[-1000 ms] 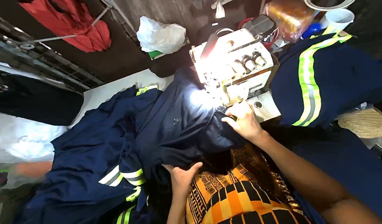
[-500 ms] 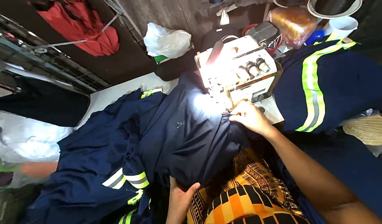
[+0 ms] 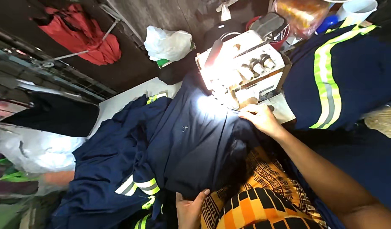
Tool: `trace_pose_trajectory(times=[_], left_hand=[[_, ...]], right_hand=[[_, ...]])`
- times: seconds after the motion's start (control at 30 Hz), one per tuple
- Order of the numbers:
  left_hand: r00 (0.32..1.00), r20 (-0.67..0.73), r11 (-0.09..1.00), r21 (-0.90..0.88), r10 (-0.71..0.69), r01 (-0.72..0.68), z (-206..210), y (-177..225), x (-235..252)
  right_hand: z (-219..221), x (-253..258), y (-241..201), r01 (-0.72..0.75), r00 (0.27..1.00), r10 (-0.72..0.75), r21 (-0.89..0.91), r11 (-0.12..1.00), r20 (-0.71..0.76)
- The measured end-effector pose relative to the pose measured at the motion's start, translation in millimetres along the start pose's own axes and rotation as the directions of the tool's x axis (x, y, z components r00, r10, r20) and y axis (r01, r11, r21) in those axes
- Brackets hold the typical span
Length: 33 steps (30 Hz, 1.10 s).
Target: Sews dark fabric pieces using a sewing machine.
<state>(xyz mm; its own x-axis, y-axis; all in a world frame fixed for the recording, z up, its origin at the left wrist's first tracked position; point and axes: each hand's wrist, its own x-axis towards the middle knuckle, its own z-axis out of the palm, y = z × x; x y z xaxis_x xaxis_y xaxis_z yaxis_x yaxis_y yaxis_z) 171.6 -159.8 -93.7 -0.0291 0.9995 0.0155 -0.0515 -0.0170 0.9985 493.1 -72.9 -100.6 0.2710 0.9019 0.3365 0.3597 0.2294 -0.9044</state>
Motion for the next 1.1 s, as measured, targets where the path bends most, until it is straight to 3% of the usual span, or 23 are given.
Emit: trace_pose_trajectory(times=[0.13, 0.3, 0.43, 0.6, 0.7, 0.77, 0.83, 0.97, 1.1], left_hand=[[0.998, -0.049, 0.999, -0.024, 0.033, -0.034, 2.1, 0.8, 14.8], [0.997, -0.07, 0.999, -0.011, 0.043, -0.043, -3.3, 3.2, 35.2], [0.989, -0.003, 0.983, 0.112, 0.145, -0.143, -17.5, 13.0, 60.0], [0.95, 0.097, 0.903, 0.298, 0.295, -0.311, -43.8, 69.3, 157.8], [0.964, 0.108, 0.888, 0.376, 0.243, -0.266, -29.9, 94.7, 226.0], [0.965, 0.099, 0.785, 0.564, 0.242, -0.255, -15.0, 94.7, 244.8], [0.954, 0.095, 0.697, 0.663, 0.283, -0.273, -2.1, 81.8, 233.3], [0.887, -0.049, 0.719, 0.607, 0.459, -0.339, 15.1, 20.8, 148.5], [0.959, 0.027, 0.713, 0.662, 0.282, -0.229, 26.4, -4.0, 105.0]], right_hand=[[4.9, 12.3, -5.2, -0.042, 0.999, 0.039, -0.105, 0.994, -0.026], [7.3, 22.9, -18.0, -0.189, 0.981, 0.194, -0.253, 0.949, -0.005], [16.0, 22.9, -21.9, -0.134, 0.99, 0.121, -0.224, 0.965, -0.075], [33.6, 12.0, -40.6, -0.164, 0.972, 0.133, -0.159, 0.974, -0.193], [46.7, -1.3, -27.0, -0.135, 0.969, 0.125, -0.035, 0.99, -0.213], [50.6, -14.8, -21.0, -0.194, 0.968, 0.195, 0.02, 0.981, -0.157], [48.6, -29.1, -17.7, -0.277, 0.958, 0.279, 0.038, 0.96, -0.065], [44.6, -52.2, -5.4, -0.276, 0.96, 0.277, 0.033, 0.961, -0.033], [38.8, -55.7, -5.3, -0.275, 0.961, 0.275, 0.015, 0.961, -0.008]])
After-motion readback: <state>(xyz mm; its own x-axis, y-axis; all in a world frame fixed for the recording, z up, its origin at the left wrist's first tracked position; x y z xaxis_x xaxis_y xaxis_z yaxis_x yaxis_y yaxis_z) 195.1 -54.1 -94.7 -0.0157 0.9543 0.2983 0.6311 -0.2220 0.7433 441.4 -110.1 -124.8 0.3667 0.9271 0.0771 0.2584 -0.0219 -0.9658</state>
